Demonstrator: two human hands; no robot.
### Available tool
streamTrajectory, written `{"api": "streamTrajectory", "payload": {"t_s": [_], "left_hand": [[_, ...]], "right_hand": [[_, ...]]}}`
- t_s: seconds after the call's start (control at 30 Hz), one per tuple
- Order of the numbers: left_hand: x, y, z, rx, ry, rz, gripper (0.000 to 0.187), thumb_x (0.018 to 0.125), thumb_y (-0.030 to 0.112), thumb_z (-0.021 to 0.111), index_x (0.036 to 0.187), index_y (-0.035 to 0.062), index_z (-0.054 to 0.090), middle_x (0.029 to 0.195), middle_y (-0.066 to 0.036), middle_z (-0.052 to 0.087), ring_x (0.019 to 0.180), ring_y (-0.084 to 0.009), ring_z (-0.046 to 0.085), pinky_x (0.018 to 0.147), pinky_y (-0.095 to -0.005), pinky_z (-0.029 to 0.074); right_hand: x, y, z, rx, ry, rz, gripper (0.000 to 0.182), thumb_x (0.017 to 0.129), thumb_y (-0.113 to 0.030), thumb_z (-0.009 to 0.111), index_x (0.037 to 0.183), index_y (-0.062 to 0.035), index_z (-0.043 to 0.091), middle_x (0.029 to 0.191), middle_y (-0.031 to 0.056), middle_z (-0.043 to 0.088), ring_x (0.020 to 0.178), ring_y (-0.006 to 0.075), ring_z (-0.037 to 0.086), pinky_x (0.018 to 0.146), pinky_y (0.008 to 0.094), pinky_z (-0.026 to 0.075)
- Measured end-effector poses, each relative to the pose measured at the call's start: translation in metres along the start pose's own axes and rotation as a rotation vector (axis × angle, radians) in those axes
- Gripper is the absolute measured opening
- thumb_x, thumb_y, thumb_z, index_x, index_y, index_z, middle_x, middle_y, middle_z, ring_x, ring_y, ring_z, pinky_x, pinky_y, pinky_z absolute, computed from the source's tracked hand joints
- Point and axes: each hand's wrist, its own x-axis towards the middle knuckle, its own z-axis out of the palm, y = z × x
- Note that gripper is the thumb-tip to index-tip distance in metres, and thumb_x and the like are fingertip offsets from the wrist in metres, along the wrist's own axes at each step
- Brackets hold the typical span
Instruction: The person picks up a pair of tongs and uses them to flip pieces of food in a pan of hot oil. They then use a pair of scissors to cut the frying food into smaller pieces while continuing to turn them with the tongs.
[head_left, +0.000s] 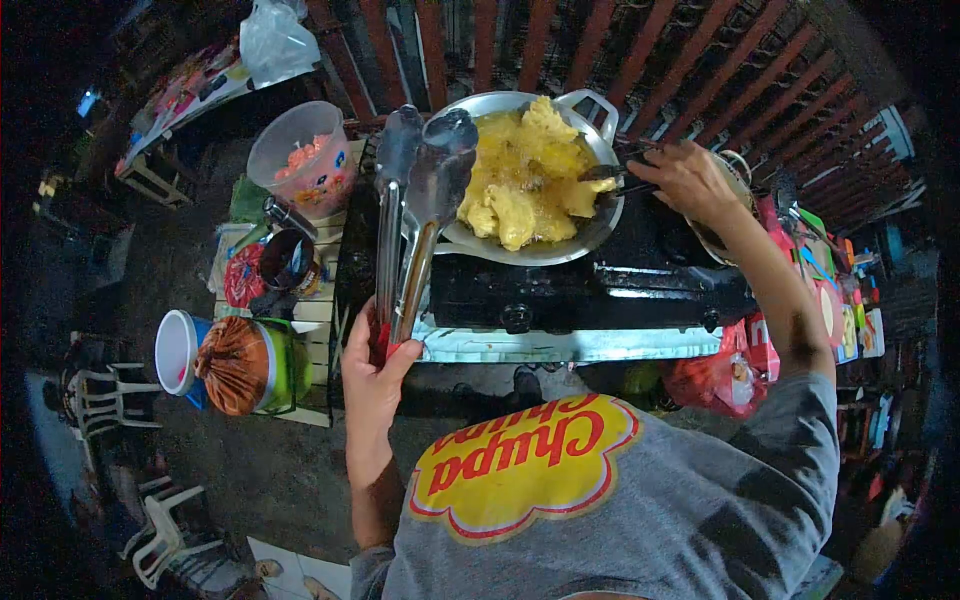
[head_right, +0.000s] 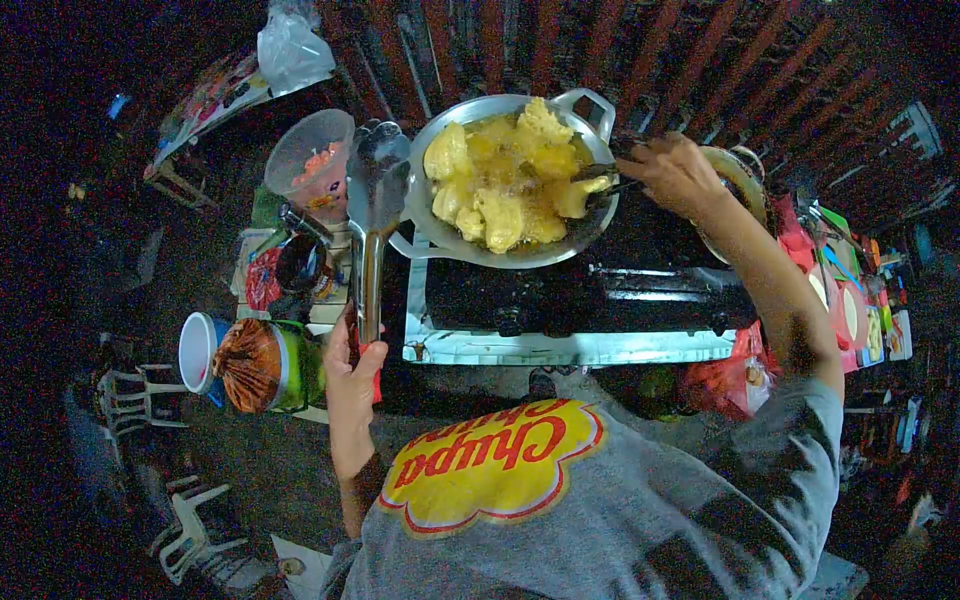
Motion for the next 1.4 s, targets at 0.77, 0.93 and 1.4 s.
{"api": "streamTrajectory", "payload": {"t_s": [0.77, 0.93, 1.4], "left_hand": [[0.010, -0.016, -0.032, -0.005, -0.040, 0.032, 0.060, 0.078, 0.010, 0.069, 0.132, 0.0042, 0.043, 0.098, -0.001, 0.059, 0.075, -0.0045, 0.050, 0.063, -0.0179, 0.041], [0.011, -0.012, -0.032, -0.035, -0.048, 0.003, 0.060, 0.078, 0.011, 0.069, 0.131, 0.0041, 0.043, 0.098, 0.000, 0.058, 0.077, -0.0053, 0.050, 0.066, -0.0182, 0.041], [0.003, -0.020, -0.041, -0.017, -0.022, 0.017, 0.062, 0.077, 0.018, 0.073, 0.130, 0.0037, 0.044, 0.097, 0.000, 0.059, 0.075, -0.0049, 0.050, 0.063, -0.0188, 0.041]], "right_hand": [[-0.012, 0.004, -0.016, 0.636, -0.296, 0.742, 0.051, 0.073, -0.049, 0.067, 0.110, -0.0138, 0.066, 0.115, 0.0118, 0.062, 0.110, 0.0256, 0.055, 0.094, 0.0344, 0.040], [-0.008, -0.019, -0.047, 0.374, -0.138, 0.741, 0.054, 0.072, -0.055, 0.064, 0.114, -0.0203, 0.064, 0.109, 0.0143, 0.063, 0.107, 0.0308, 0.056, 0.088, 0.0412, 0.045], [-0.030, -0.068, -0.070, 0.301, -0.128, 0.426, 0.058, 0.065, -0.040, 0.074, 0.117, -0.0185, 0.061, 0.109, 0.0082, 0.061, 0.096, 0.0284, 0.062, 0.084, 0.0383, 0.048]]}}
